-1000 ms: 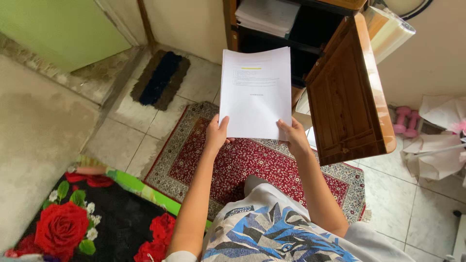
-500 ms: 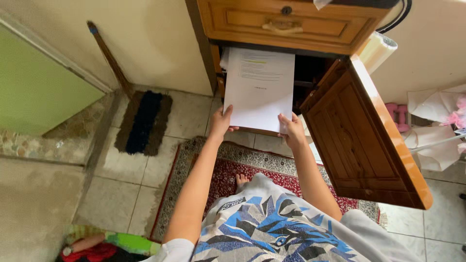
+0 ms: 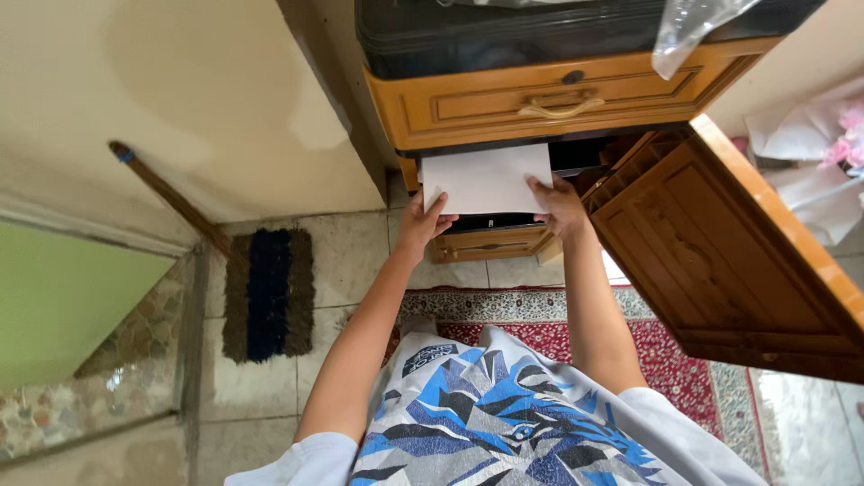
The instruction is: The person sorts through a large stack of papers on a table, aligning and stacking them by hand, and then places the organized documents into a wooden cabinet drawer.
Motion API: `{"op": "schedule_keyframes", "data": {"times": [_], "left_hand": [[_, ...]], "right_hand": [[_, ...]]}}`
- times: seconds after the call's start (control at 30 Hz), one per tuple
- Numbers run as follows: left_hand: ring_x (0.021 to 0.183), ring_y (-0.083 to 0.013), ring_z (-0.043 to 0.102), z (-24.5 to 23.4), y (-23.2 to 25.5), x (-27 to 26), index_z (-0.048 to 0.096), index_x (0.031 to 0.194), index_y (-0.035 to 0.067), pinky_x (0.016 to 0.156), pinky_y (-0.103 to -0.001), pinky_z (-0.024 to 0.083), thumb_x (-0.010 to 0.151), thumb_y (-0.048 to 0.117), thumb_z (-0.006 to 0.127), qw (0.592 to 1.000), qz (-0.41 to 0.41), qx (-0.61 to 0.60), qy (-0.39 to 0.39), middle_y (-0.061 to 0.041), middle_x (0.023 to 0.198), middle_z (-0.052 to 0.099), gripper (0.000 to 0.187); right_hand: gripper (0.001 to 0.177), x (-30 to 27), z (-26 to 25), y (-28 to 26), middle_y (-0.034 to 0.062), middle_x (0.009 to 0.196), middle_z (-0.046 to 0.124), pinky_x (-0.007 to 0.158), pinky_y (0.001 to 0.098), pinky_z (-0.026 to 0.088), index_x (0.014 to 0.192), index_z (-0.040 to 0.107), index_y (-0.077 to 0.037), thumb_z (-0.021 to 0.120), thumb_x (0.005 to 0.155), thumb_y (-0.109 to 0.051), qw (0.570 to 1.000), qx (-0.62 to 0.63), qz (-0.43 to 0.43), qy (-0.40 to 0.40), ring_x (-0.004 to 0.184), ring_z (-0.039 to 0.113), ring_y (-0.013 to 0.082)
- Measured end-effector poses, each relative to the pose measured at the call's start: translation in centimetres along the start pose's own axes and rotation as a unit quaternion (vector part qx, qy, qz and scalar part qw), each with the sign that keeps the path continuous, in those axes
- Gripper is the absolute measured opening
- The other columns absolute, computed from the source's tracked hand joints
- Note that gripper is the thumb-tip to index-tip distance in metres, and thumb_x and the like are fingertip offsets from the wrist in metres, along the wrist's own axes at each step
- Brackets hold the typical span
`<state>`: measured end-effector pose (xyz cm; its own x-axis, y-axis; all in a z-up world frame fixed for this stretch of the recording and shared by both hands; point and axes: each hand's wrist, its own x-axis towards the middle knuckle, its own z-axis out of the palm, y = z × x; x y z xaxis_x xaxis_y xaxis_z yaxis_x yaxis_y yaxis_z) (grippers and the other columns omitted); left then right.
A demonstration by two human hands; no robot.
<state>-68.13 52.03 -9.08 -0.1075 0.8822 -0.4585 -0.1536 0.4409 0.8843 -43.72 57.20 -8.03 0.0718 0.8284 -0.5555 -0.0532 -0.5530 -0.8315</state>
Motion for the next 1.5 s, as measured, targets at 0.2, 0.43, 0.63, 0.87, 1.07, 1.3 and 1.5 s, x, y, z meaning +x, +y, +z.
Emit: {"op": "schedule_keyframes", "data": {"times": [0.2, 0.43, 0.63, 0.87, 1.07, 1.3, 1.5], "left_hand": [[0.094, -0.0172, 0.068, -1.7, -3.8, 6.2, 0.066, 0.097, 0.000, 0.079, -0.029, 0.054, 0.083, 0.024, 0.071, 0.992, 0.054, -0.113, -0.019, -0.007, 0.093, 0.070, 0.028], [0.088, -0.0187, 0.070, -1.7, -8.0, 8.8, 0.068, 0.085, 0.003, 0.067, -0.027, 0.052, 0.080, 0.024, 0.074, 0.983, 0.095, -0.156, 0.014, -0.006, 0.080, 0.068, 0.022], [0.087, -0.0167, 0.070, -1.5, -6.8, 8.8, 0.069, 0.090, 0.005, 0.068, -0.025, 0.056, 0.079, 0.028, 0.072, 0.993, 0.038, -0.111, 0.029, -0.005, 0.087, 0.071, 0.026], [0.082, -0.0187, 0.070, -1.1, -3.9, 8.3, 0.066, 0.096, 0.006, 0.064, -0.028, 0.056, 0.079, 0.035, 0.068, 0.995, 0.000, -0.091, 0.030, -0.008, 0.092, 0.069, 0.034], [0.072, -0.0179, 0.069, -1.3, -2.7, 8.1, 0.068, 0.090, 0.001, 0.060, -0.029, 0.057, 0.078, 0.041, 0.069, 0.995, -0.036, -0.070, 0.054, -0.011, 0.086, 0.070, 0.042], [0.057, -0.0153, 0.064, -1.2, -4.3, 8.2, 0.068, 0.083, -0.003, 0.050, -0.030, 0.051, 0.079, 0.040, 0.069, 0.997, -0.009, -0.054, 0.051, -0.013, 0.075, 0.069, 0.043], [0.058, -0.0147, 0.062, 0.7, -7.6, 5.5, 0.062, 0.077, -0.003, 0.053, -0.030, 0.054, 0.083, 0.039, 0.070, 0.996, 0.071, 0.042, -0.042, -0.012, 0.072, 0.069, 0.044]], "right_hand": [[0.047, 4.6, 1.8, -0.2, -0.0035, 0.105, 0.061, 0.057, 0.0282, 0.048, 0.124, 0.053, -0.013, 0.065, 0.082, -0.031, 0.999, 0.033, -0.028, 0.023, 0.088, 0.056, 0.0098], [0.038, 2.8, 2.0, 5.0, 0.0071, 0.099, 0.068, 0.061, 0.0202, 0.054, 0.118, 0.056, 0.002, 0.065, 0.084, -0.011, 0.975, 0.144, -0.163, 0.050, 0.077, 0.065, 0.0110], [0.024, 4.4, 2.9, 4.9, 0.0074, 0.088, 0.069, 0.056, 0.0229, 0.055, 0.101, 0.056, 0.002, 0.066, 0.085, -0.013, 0.950, 0.135, -0.236, 0.151, 0.071, 0.068, 0.0138], [0.024, 5.9, 5.0, 5.0, 0.0074, 0.072, 0.066, 0.053, 0.0230, 0.054, 0.077, 0.059, -0.002, 0.072, 0.082, -0.022, 0.940, 0.165, -0.185, 0.234, 0.063, 0.068, 0.0130], [0.030, 6.2, 6.6, 4.2, 0.0078, 0.065, 0.066, 0.046, 0.0249, 0.053, 0.072, 0.058, -0.002, 0.073, 0.080, -0.027, 0.935, 0.173, -0.154, 0.268, 0.054, 0.065, 0.0133], [0.034, 5.3, 5.4, 3.6, 0.0085, 0.063, 0.064, 0.041, 0.0276, 0.051, 0.073, 0.056, -0.002, 0.070, 0.081, -0.031, 0.946, 0.070, -0.111, 0.296, 0.046, 0.063, 0.0155], [0.033, 1.3, 1.0, 7.5, 0.0055, 0.068, 0.067, 0.051, 0.0305, 0.052, 0.087, 0.064, -0.003, 0.056, 0.091, -0.035, 0.941, -0.095, -0.211, 0.248, 0.058, 0.066, 0.0162]]}}
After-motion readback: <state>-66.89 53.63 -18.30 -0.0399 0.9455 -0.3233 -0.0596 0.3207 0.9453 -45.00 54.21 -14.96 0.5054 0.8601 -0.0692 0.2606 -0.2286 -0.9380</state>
